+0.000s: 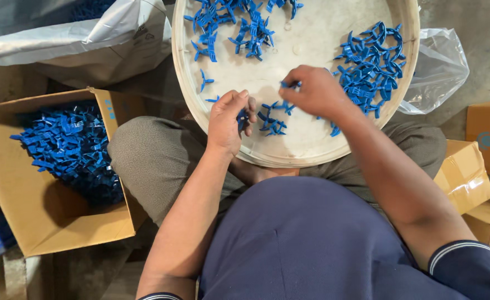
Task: The person sits on the floor and sorts small blue plastic clips from a white tray into a cardboard box. They pick up clips by hand, separate them, and place them into the box repeatedly.
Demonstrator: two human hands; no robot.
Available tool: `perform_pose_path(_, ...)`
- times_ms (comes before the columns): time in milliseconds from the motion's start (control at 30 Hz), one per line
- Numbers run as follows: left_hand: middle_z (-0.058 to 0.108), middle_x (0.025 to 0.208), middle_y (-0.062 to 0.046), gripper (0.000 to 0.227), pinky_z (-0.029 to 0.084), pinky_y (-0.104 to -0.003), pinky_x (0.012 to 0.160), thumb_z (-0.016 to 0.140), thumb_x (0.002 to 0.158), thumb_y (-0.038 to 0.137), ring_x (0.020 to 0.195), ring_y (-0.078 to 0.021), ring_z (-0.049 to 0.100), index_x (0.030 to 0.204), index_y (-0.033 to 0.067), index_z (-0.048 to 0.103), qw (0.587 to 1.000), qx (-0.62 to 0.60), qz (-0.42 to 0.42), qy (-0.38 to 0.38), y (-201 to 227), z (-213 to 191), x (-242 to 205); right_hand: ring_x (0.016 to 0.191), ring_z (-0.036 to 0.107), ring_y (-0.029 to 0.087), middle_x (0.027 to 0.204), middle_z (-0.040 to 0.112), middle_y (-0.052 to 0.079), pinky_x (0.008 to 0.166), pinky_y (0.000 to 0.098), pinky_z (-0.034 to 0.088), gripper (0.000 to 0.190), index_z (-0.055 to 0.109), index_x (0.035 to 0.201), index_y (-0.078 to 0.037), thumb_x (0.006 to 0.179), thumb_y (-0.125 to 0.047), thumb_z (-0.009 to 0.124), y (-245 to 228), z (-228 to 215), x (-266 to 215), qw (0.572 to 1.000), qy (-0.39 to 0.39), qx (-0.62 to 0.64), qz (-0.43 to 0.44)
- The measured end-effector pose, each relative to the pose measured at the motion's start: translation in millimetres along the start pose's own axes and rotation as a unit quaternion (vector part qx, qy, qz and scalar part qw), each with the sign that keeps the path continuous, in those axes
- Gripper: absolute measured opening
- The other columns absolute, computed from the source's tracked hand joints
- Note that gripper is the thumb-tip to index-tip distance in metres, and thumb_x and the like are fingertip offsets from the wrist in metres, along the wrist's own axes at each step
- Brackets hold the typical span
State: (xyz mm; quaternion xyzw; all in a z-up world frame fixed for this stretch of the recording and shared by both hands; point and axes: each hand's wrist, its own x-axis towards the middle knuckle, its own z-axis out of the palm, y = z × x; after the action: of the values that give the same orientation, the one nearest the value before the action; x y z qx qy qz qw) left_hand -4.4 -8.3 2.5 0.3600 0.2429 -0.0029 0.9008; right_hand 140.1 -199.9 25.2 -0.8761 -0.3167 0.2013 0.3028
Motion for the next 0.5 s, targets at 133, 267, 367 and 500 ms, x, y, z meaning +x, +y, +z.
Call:
perform_pose_path(133, 0.062, 0.073, 0.000, 0.011, 0.042, -0.024, 0.045, 0.071, 0.093, 0.021, 0.060, -0.0102, 0.056, 0.087, 0.0123, 0.067, 0.992, 0.124, -0.031, 0.008, -4.3, 14.0, 5.2, 0.065, 0.054, 0.006, 0.076, 0.066, 0.003, 0.054, 0.0246, 0.042, 0.028, 0.073, 0.102, -0.004, 0.091, -0.029, 0.081, 3.4, -19.8, -12.8, 0.961, 0.008, 0.212, 0.179)
perform_pose_path(267, 0.062, 0.078, 0.004, 0.018, 0.046, -0.023, 0.062, 0.079, 0.094, 0.022, 0.071, -0.0044, 0.051, 0.095, 0.0053, 0.072, 0.932, 0.330, 0.110, -0.099, -19.8, 19.2, 5.8, 0.063, 0.054, 0.002, 0.079, 0.067, -0.003, 0.051, 0.0189, 0.040, 0.023, 0.070, 0.100, -0.006, 0.092, -0.025, 0.078, -11.3, -6.5, -23.5, 0.908, 0.011, 0.375, 0.185)
perform_pose_path(367, 0.061, 0.068, 0.004, 0.023, 0.043, -0.024, 0.058, 0.078, 0.093, 0.023, 0.064, -0.0048, 0.049, 0.084, 0.0038, 0.070, 0.895, 0.422, 0.113, -0.093, -31.2, 13.5, 4.9, 0.065, 0.058, 0.003, 0.079, 0.067, -0.004, 0.053, 0.0192, 0.044, 0.018, 0.068, 0.099, -0.007, 0.094, -0.023, 0.075, -16.3, 6.0, -26.5, 0.880, -0.017, 0.439, 0.178)
perform_pose_path(500, 0.056, 0.069, 0.004, 0.023, 0.039, -0.023, 0.054, 0.073, 0.099, 0.023, 0.062, -0.0053, 0.047, 0.084, 0.0066, 0.066, 0.939, 0.311, 0.043, -0.141, -27.6, 5.7, 0.6, 0.062, 0.061, 0.007, 0.072, 0.067, 0.001, 0.054, 0.0219, 0.044, 0.019, 0.070, 0.097, -0.004, 0.098, -0.023, 0.069, -13.9, 4.1, -28.7, 0.789, -0.096, 0.570, 0.211)
